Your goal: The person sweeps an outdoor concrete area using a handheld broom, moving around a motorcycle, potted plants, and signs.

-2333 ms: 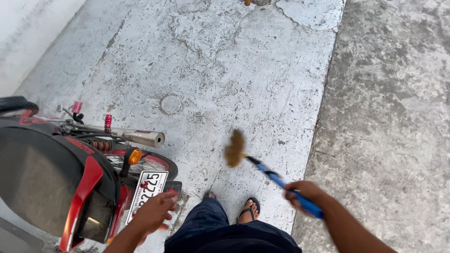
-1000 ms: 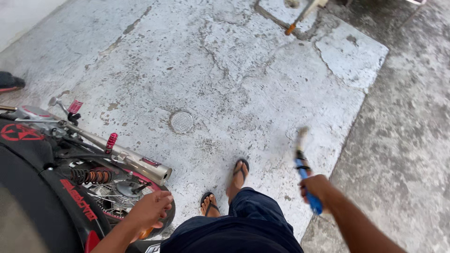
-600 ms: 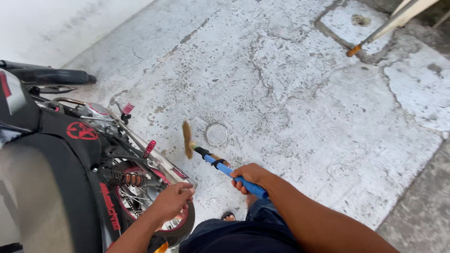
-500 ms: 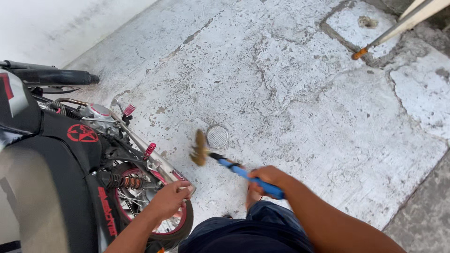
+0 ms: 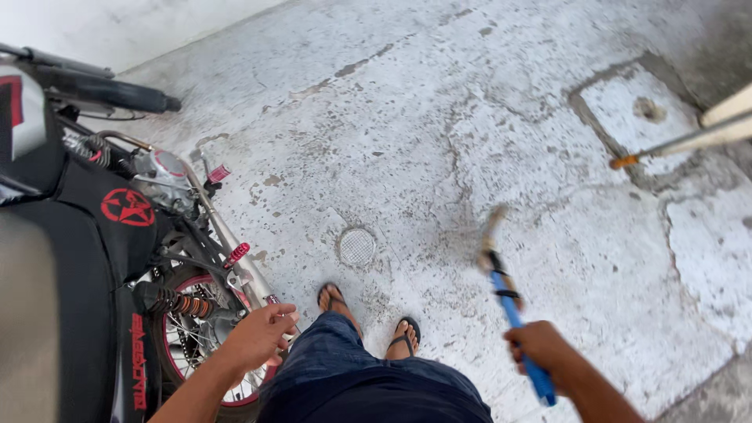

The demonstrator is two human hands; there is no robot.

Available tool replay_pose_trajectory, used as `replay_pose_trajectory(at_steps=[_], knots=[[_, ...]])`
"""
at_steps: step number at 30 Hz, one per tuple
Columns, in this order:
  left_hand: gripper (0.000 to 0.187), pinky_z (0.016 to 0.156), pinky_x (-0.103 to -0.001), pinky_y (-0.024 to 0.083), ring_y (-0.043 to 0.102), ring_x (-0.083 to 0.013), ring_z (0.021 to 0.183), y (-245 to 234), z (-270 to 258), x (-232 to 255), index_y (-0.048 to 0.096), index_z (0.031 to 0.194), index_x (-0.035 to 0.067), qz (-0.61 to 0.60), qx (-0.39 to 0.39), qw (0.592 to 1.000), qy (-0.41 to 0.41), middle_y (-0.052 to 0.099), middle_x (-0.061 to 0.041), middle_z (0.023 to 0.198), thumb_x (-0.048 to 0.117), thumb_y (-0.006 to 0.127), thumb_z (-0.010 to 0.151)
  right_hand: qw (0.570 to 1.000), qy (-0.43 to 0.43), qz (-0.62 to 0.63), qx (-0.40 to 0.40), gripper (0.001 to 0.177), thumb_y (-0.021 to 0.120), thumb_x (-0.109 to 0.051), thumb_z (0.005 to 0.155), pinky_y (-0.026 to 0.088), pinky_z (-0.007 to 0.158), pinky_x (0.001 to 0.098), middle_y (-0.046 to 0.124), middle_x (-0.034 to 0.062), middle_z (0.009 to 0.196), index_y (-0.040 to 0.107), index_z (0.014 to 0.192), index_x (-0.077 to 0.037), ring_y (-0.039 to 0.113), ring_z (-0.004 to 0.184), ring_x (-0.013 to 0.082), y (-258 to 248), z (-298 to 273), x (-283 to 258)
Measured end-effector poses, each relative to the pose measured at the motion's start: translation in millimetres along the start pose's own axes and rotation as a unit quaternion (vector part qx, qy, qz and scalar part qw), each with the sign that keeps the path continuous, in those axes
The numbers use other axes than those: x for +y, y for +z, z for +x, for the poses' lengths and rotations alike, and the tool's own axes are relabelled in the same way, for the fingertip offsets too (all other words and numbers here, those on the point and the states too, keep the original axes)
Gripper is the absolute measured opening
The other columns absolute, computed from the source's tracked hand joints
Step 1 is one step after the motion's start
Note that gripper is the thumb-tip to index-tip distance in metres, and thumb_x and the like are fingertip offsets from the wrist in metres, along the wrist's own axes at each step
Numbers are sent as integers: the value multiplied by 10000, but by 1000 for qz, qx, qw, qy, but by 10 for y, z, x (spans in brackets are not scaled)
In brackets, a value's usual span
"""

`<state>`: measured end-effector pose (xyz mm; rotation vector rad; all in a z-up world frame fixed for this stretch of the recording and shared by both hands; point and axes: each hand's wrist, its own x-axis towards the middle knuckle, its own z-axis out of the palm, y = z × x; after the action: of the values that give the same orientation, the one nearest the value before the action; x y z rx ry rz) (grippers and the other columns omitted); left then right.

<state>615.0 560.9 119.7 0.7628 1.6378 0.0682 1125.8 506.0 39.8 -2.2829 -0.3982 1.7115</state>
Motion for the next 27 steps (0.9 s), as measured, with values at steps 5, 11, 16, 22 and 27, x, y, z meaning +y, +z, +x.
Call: replay_pose_trajectory(at_steps=[5, 11, 16, 22, 27], knots=[[570, 630, -359, 577, 620, -181, 789, -274, 314, -47, 604, 1413, 99, -31, 14, 999, 1, 715, -70, 1013, 390, 638, 924, 970, 62, 53, -227, 274, 709, -219, 954, 424, 405, 266, 503, 39, 648, 568, 843, -11, 461, 475, 109, 1300, -178, -1096], [572, 596, -348, 584, 648, -174, 771, -1084, 798, 218, 614, 1399, 78, -54, 41, 998, 12, 713, -70, 982, 387, 642, 918, 900, 147, -2, -411, 218, 653, -210, 986, 394, 395, 222, 555, 26, 696, 557, 903, -33, 469, 485, 57, 3156, 440, -2357], [561, 610, -330, 588, 639, -157, 790, -1819, 982, 462, 598, 1398, 106, -76, 49, 996, 8, 711, -56, 1007, 407, 640, 926, 883, 153, -47, -440, 287, 552, -276, 1039, 375, 348, 215, 472, -26, 592, 514, 837, -76, 439, 424, 57, 3385, 1049, -3109], [501, 620, -313, 593, 643, -144, 784, -2440, 1224, 418, 650, 1369, 176, -69, 51, 996, -17, 730, -16, 1032, 418, 613, 932, 961, 145, 77, -221, 222, 556, -231, 981, 371, 338, 202, 465, -21, 597, 496, 943, -20, 426, 433, 44, 1444, 1453, -3645], [492, 614, -327, 575, 619, -144, 780, -2585, 1434, 379, 667, 1370, 177, -85, 43, 994, -60, 708, -34, 1032, 407, 632, 937, 993, 91, 64, -49, 142, 544, -139, 1007, 392, 407, 225, 483, 5, 639, 454, 918, -76, 442, 490, 63, 1444, 1378, -4060]])
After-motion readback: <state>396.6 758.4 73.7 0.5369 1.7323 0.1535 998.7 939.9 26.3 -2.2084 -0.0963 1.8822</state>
